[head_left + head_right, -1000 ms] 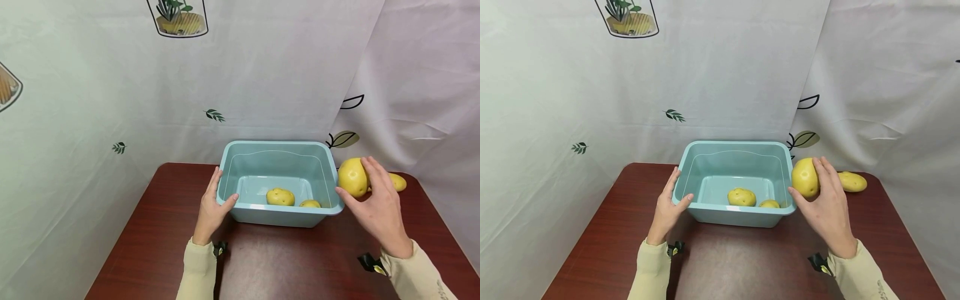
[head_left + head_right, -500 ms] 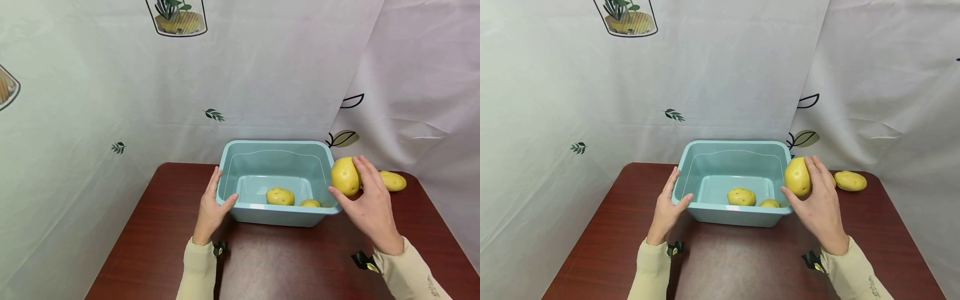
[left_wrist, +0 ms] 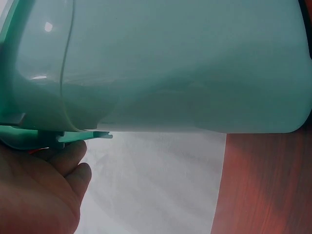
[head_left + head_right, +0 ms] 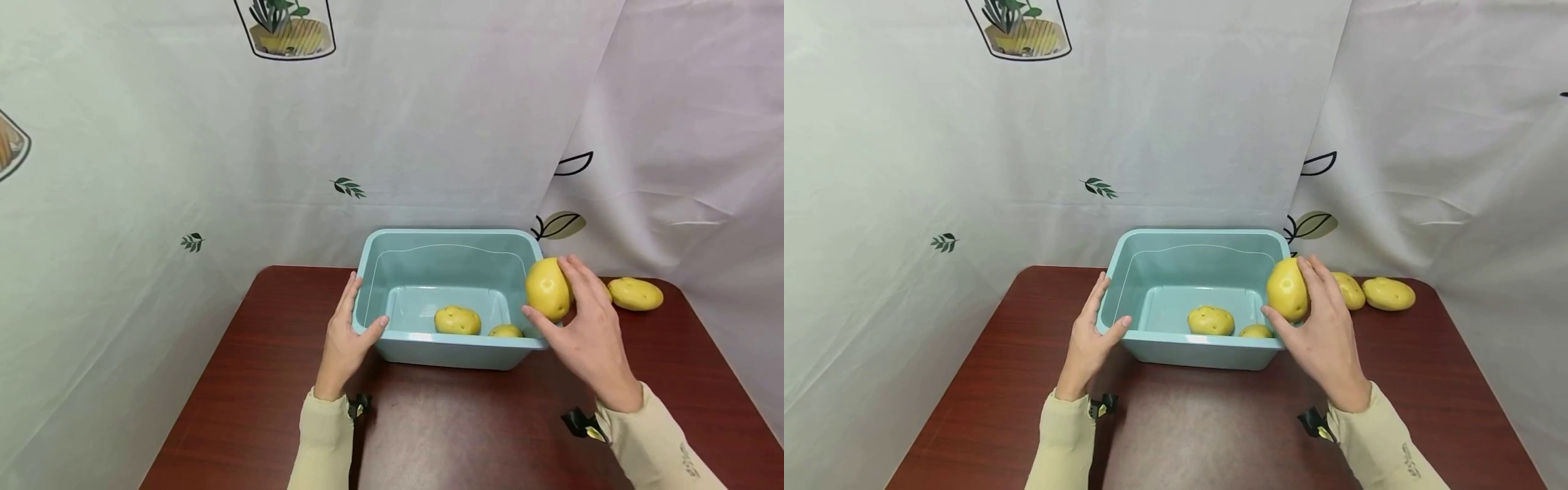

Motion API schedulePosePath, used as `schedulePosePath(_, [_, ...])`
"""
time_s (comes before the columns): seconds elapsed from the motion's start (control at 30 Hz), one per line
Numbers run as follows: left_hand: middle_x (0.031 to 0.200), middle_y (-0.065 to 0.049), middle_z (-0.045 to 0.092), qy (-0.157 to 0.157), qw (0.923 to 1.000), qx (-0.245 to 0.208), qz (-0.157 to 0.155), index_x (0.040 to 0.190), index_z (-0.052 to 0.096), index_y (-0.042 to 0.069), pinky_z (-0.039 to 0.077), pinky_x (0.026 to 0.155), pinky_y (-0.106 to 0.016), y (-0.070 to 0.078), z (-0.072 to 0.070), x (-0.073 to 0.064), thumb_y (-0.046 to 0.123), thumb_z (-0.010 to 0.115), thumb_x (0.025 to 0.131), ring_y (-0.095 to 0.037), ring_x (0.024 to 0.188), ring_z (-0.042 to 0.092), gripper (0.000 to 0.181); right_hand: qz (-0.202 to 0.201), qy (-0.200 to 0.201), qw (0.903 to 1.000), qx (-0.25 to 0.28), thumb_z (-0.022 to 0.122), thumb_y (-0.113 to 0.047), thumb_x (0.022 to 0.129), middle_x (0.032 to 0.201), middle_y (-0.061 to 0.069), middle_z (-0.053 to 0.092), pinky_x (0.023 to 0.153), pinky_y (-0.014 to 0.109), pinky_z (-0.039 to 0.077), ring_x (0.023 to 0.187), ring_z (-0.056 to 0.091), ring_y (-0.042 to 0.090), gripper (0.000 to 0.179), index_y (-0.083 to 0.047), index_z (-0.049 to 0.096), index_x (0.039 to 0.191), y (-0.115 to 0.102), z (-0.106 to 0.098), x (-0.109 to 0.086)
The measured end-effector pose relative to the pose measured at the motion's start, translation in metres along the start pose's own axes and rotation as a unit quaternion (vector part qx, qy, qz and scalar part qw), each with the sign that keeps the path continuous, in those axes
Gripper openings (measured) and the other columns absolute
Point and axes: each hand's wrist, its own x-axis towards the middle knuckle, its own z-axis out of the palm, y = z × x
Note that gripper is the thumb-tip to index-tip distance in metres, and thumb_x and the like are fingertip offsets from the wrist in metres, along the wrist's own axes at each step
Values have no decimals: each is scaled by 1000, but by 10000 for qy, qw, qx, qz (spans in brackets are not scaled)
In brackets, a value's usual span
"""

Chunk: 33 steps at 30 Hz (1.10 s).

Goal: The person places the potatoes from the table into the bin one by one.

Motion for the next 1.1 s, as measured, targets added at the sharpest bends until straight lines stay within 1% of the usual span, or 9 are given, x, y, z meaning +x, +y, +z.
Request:
schedulePosePath(0.13, [163,13,26,7,10000,8,10,157,36,15,27,116,-53,0,0,1,35,74,91,-13,148,27,79,14,-56,10000,10,92,-16,69,152,21,44,97,66,39,136,41,43,90,-3,50,147,-1,2,0])
schedulePosePath(0.33, [163,13,26,-12,10000,-5,2,157,35,15,27,116,-54,0,0,1,36,74,91,-12,148,27,79,-11,-207,9998,-53,91,-17,70,152,20,43,90,62,45,134,43,43,90,-4,49,148,-4,5,0])
schedulePosePath(0.47, [163,12,26,5,10000,-39,-1,157,36,14,27,116,-53,0,1,1,35,74,91,-13,148,27,79,-72,-402,9991,-67,91,-20,72,154,19,41,93,64,43,136,41,43,91,-6,46,150,-6,9,-1])
schedulePosePath(0.57, [162,12,26,15,10000,-51,4,157,36,13,27,116,-53,1,1,1,34,74,91,-13,148,27,78,-151,-463,9988,-22,91,-21,73,154,19,40,99,65,40,136,41,43,91,-6,45,151,-7,12,-1])
schedulePosePath(0.77, [163,12,27,32,10000,-47,32,156,36,13,27,116,-52,0,1,1,33,74,91,-13,148,27,78,-284,-446,9986,31,91,-19,72,153,20,42,98,63,40,136,42,42,90,-4,48,149,-8,18,2])
schedulePosePath(1.1, [163,11,27,44,10000,-38,45,156,37,13,27,116,-52,2,1,0,32,75,91,-13,148,28,78,-267,-488,9984,-58,91,-21,72,150,20,44,96,61,42,136,42,40,87,-3,50,146,-6,27,1])
